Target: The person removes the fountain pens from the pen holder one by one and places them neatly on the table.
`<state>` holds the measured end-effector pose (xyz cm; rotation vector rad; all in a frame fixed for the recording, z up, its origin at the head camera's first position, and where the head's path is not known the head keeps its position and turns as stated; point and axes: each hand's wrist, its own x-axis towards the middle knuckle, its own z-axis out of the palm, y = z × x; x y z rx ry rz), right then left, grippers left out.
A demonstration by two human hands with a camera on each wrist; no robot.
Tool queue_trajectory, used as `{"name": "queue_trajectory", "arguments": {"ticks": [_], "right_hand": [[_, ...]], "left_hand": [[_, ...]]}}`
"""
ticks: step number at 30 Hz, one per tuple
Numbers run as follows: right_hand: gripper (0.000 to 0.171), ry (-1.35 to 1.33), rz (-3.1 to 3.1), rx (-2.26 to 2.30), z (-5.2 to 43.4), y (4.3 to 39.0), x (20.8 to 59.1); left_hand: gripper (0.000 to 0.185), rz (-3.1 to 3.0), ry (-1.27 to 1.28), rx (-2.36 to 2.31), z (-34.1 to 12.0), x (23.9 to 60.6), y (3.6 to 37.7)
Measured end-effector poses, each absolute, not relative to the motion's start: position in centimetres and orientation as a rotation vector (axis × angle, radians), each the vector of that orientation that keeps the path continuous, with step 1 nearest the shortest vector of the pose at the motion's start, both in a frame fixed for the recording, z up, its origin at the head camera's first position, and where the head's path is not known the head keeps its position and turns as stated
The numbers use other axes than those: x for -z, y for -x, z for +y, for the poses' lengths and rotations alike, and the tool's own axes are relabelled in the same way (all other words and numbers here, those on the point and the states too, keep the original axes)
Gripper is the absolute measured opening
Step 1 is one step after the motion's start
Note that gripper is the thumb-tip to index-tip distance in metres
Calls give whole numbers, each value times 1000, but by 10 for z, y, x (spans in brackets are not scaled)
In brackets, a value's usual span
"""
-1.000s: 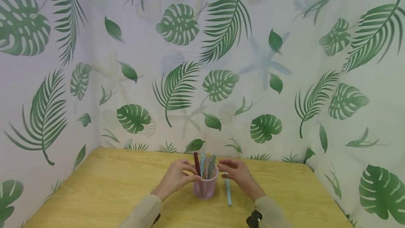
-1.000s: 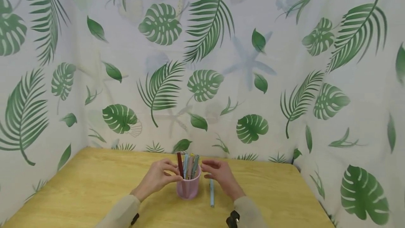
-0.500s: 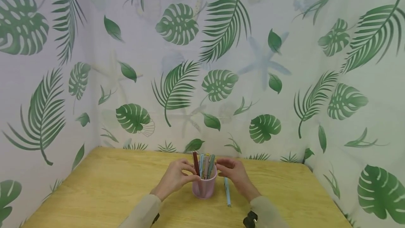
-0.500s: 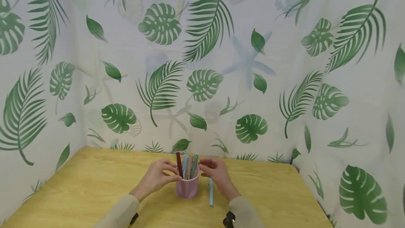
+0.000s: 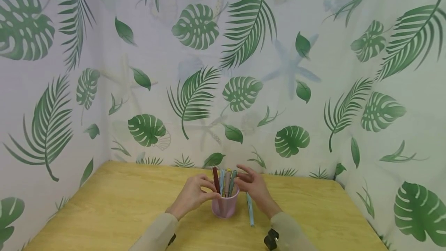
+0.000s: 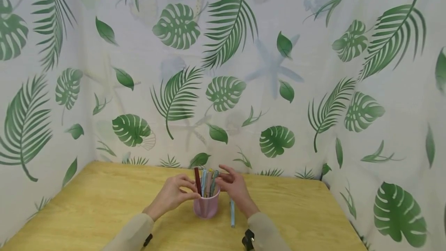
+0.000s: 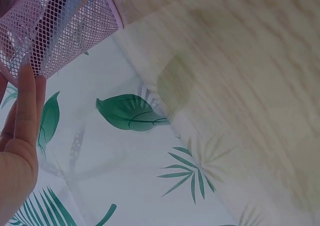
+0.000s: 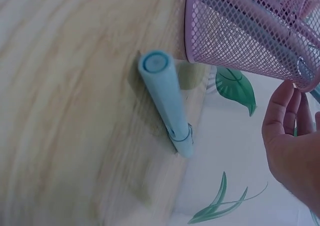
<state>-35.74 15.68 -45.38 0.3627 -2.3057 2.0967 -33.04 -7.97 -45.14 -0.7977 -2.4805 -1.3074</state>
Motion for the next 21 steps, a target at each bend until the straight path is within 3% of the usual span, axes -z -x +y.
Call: {"name": "queue_trajectory", "arguments": {"ticks": [5, 21], "right_hand": [[53, -418, -2342, -2040, 155, 360, 453], [31, -428, -2332, -1969, 156, 359, 452]], "left_hand": [[16, -2490, 794, 1316, -80, 449, 331], [17, -2476, 826, 1288, -80, 451, 333]]}}
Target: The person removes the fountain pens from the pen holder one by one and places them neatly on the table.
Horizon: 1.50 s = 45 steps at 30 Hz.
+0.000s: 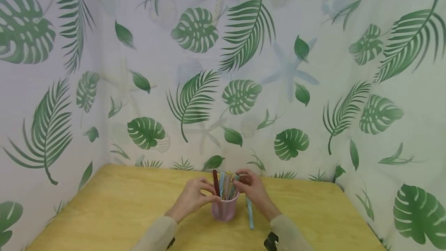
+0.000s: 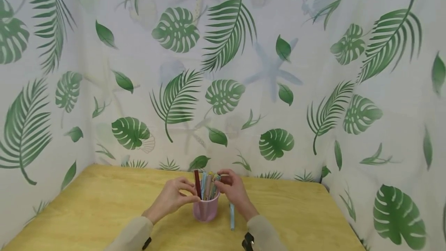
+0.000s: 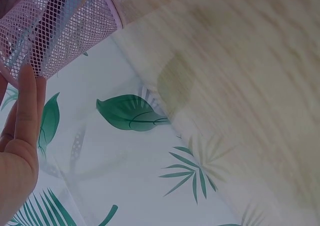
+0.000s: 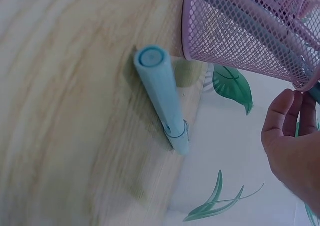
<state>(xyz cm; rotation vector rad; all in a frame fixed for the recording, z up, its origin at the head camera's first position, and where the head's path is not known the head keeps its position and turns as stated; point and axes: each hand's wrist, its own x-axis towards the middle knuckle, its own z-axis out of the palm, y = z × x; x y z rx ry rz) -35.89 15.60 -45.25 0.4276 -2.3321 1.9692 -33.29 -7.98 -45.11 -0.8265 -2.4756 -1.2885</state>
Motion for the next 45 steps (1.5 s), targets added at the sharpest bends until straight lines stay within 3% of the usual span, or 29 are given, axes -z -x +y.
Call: {"name": "queue_trajectory", "arguments": {"ticks": [18, 32, 45], "right_hand": [[21, -570, -2315, -1845, 158, 363, 456], [38, -754, -2437, -1990, 175, 365, 451], [35, -546, -2377, -1965, 164, 362, 454]], "left_hand": [[21, -2483, 824, 1304, -80, 451, 332], [20, -2487, 804, 1298, -81, 453, 332], [20, -2491, 809, 1305, -82, 454, 330]]}}
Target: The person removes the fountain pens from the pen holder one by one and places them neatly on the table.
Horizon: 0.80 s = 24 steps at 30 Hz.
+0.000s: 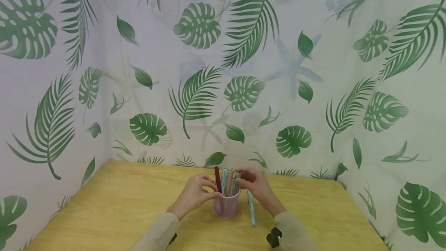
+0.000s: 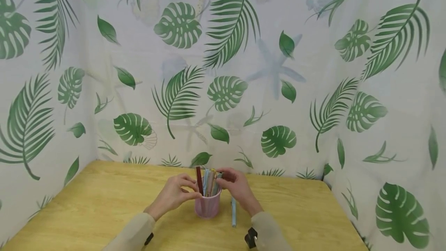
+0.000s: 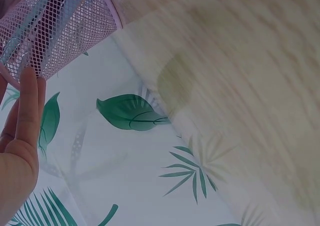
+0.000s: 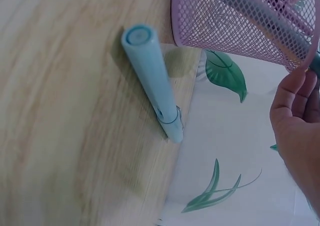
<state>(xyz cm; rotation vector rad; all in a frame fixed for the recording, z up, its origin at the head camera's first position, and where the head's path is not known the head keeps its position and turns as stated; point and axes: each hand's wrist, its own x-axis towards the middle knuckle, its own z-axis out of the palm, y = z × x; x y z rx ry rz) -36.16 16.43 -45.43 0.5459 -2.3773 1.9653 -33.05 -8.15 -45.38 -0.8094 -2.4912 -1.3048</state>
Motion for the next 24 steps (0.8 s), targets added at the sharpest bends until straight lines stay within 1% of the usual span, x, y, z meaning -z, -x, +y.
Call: {"name": "queue_trajectory", "arguments": {"ticks": [5, 15, 24], "right_hand": [[34, -485, -2321, -1989, 164, 362, 452], [35, -524, -2157, -2096, 166, 360, 442], [37, -488, -2021, -2222, 168, 360, 439]], "left_hand": [[19, -2492, 810, 1317, -82, 453, 330], [19, -2486, 806, 1319, -82, 451, 331], [18, -2480, 811, 1328, -81, 454, 332]]}}
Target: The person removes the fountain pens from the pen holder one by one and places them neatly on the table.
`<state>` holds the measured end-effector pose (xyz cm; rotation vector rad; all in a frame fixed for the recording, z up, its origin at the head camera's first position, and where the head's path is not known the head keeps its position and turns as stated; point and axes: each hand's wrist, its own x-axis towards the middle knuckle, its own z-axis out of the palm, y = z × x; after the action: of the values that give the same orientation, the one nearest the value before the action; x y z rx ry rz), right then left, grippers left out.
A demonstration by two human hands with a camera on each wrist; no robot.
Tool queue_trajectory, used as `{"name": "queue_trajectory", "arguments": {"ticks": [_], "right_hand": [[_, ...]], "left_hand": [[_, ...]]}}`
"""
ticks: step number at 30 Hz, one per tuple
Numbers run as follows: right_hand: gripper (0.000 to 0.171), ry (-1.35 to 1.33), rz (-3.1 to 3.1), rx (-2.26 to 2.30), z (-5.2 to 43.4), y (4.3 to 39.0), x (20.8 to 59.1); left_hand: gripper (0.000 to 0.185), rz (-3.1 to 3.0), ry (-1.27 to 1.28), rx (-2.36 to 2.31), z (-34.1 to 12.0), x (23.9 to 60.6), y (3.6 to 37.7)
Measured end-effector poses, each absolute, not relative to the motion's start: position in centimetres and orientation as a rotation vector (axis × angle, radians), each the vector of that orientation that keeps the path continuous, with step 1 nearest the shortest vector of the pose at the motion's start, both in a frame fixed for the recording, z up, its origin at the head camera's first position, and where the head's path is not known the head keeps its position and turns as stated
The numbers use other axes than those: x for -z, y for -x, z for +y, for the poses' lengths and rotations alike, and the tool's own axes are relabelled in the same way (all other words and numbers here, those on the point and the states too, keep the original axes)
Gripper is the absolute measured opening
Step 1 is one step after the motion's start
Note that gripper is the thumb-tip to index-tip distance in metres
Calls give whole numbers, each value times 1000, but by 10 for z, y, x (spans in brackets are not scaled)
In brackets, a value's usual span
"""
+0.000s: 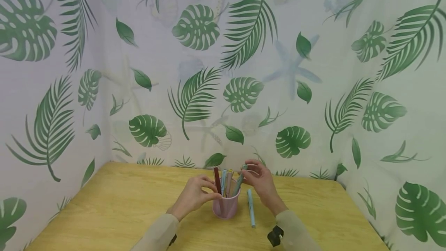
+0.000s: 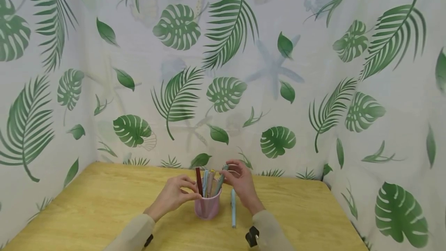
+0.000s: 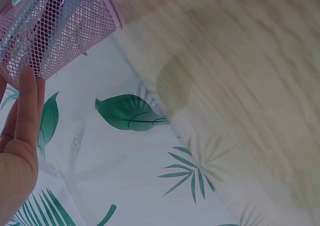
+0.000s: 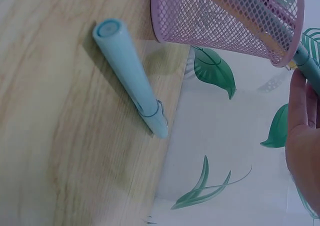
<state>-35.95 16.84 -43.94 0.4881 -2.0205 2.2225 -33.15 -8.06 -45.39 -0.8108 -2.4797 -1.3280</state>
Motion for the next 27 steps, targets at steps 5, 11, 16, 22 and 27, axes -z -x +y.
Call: {"name": "queue_trajectory", "arguments": {"ticks": [5, 11, 16, 22, 27], "right_hand": [[39, -527, -2019, -2200, 171, 360, 439], [38, -533, -2024, -2192, 173, 360, 438], [35, -514, -1972, -2206, 173, 362, 438], [36, -577, -1878, -2191, 173, 360, 432], [31, -580, -1798, -2191, 175, 359, 428]], "left_hand": [[17, -2500, 781, 1340, -80, 454, 331], [19, -2490, 791, 1316, -80, 452, 330], [20, -2481, 805, 1308, -79, 453, 330], [22, -2487, 803, 1324, -80, 454, 328], [22, -2485, 805, 1323, -80, 453, 328]]}}
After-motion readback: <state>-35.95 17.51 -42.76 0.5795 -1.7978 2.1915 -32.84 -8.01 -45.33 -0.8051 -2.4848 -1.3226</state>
